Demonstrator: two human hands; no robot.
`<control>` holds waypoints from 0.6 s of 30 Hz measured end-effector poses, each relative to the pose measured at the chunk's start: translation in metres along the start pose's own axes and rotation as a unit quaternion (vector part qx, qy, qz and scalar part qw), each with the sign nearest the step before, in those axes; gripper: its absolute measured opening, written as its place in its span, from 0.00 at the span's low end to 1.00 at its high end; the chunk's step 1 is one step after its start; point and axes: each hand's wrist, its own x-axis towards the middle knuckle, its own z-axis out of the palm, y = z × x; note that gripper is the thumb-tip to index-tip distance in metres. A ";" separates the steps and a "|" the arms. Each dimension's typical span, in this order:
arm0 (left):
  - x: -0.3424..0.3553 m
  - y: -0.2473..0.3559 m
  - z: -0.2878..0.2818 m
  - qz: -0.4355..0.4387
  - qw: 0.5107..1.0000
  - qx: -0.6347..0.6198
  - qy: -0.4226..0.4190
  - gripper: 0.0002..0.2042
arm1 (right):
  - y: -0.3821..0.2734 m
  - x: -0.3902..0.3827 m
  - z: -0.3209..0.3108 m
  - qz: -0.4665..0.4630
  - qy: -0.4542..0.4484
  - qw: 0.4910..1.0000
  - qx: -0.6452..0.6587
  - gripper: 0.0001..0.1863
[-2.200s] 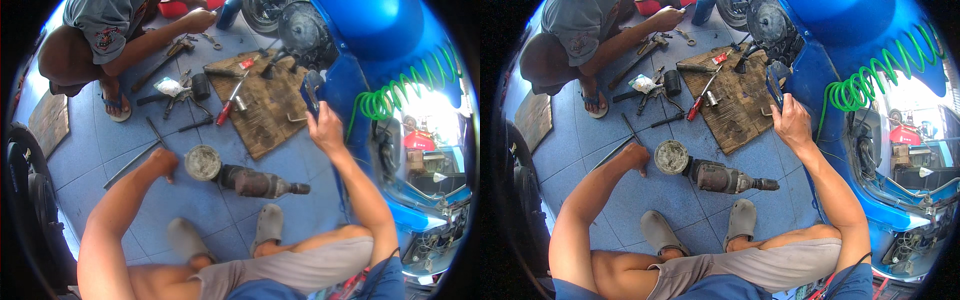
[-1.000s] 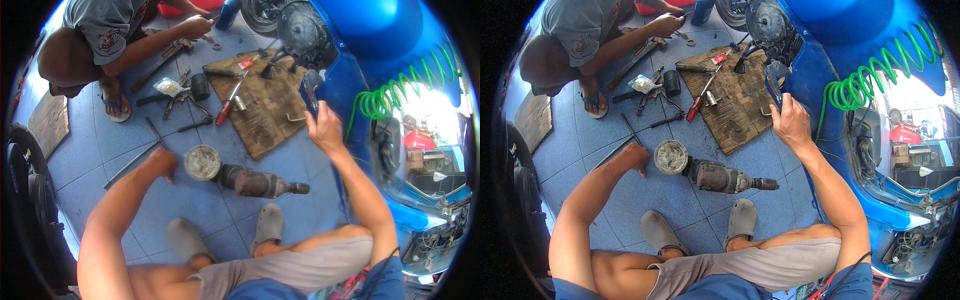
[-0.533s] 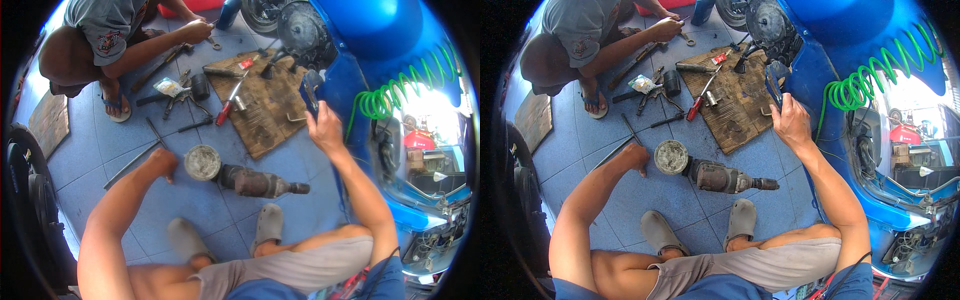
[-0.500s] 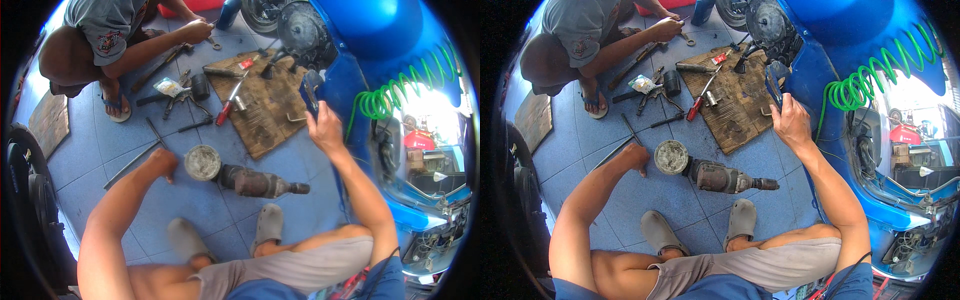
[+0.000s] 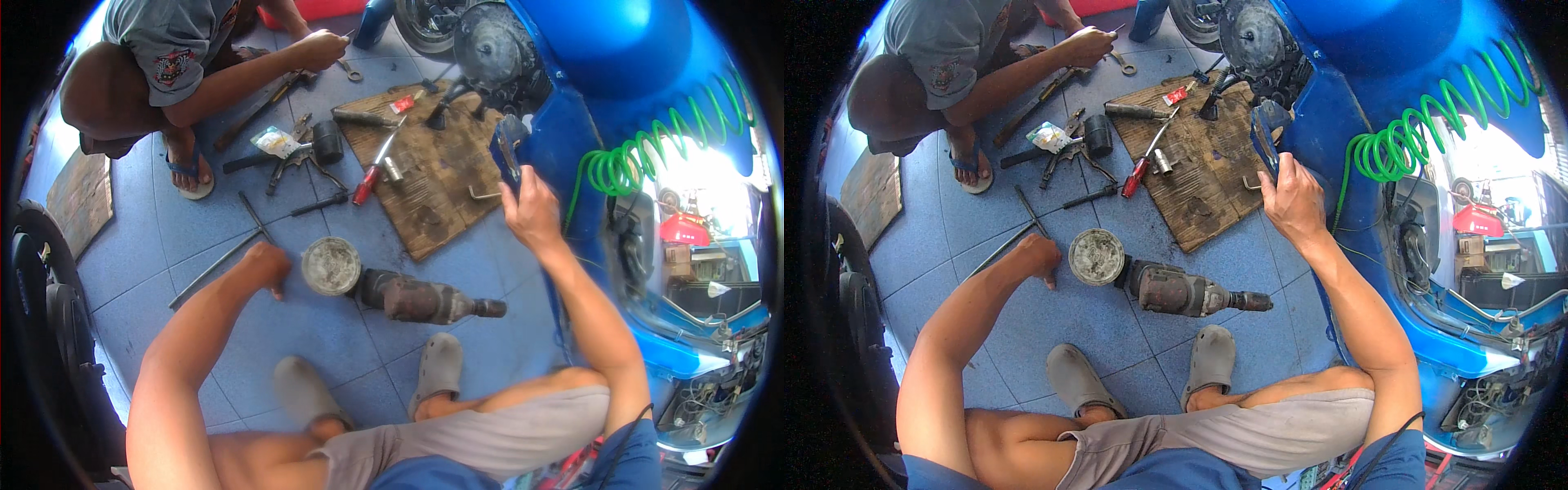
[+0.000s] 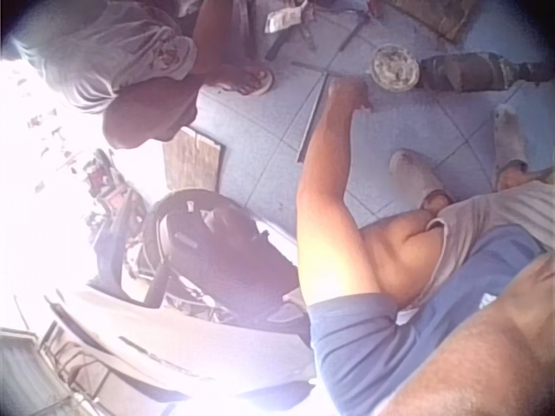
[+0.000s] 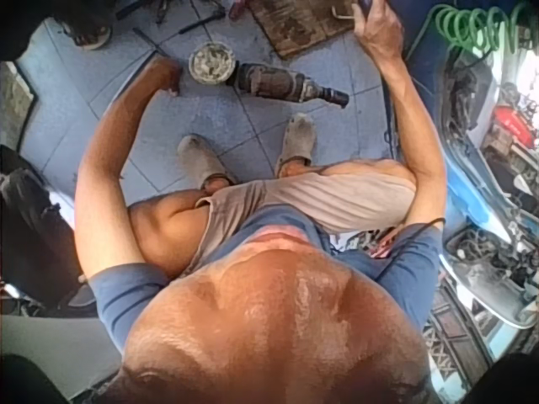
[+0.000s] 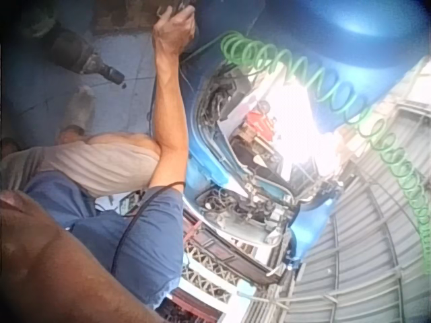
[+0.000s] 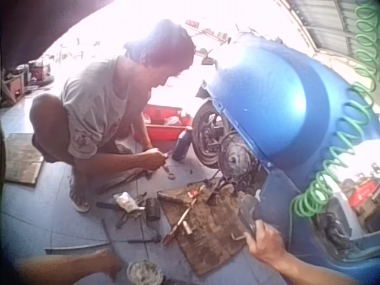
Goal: Repairing or maintaining a motorcycle engine assembly.
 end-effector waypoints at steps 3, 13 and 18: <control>0.003 0.000 0.001 -0.001 1.000 0.005 -0.005 0.30 | 0.000 0.000 0.000 -0.002 0.001 1.000 0.003 0.15; 0.000 -0.001 0.005 0.004 1.000 0.003 0.027 0.29 | 0.001 0.000 0.001 -0.006 0.006 1.000 -0.001 0.15; -0.003 -0.001 0.001 0.009 1.000 -0.010 0.025 0.28 | 0.000 -0.001 0.000 -0.006 0.004 1.000 -0.004 0.15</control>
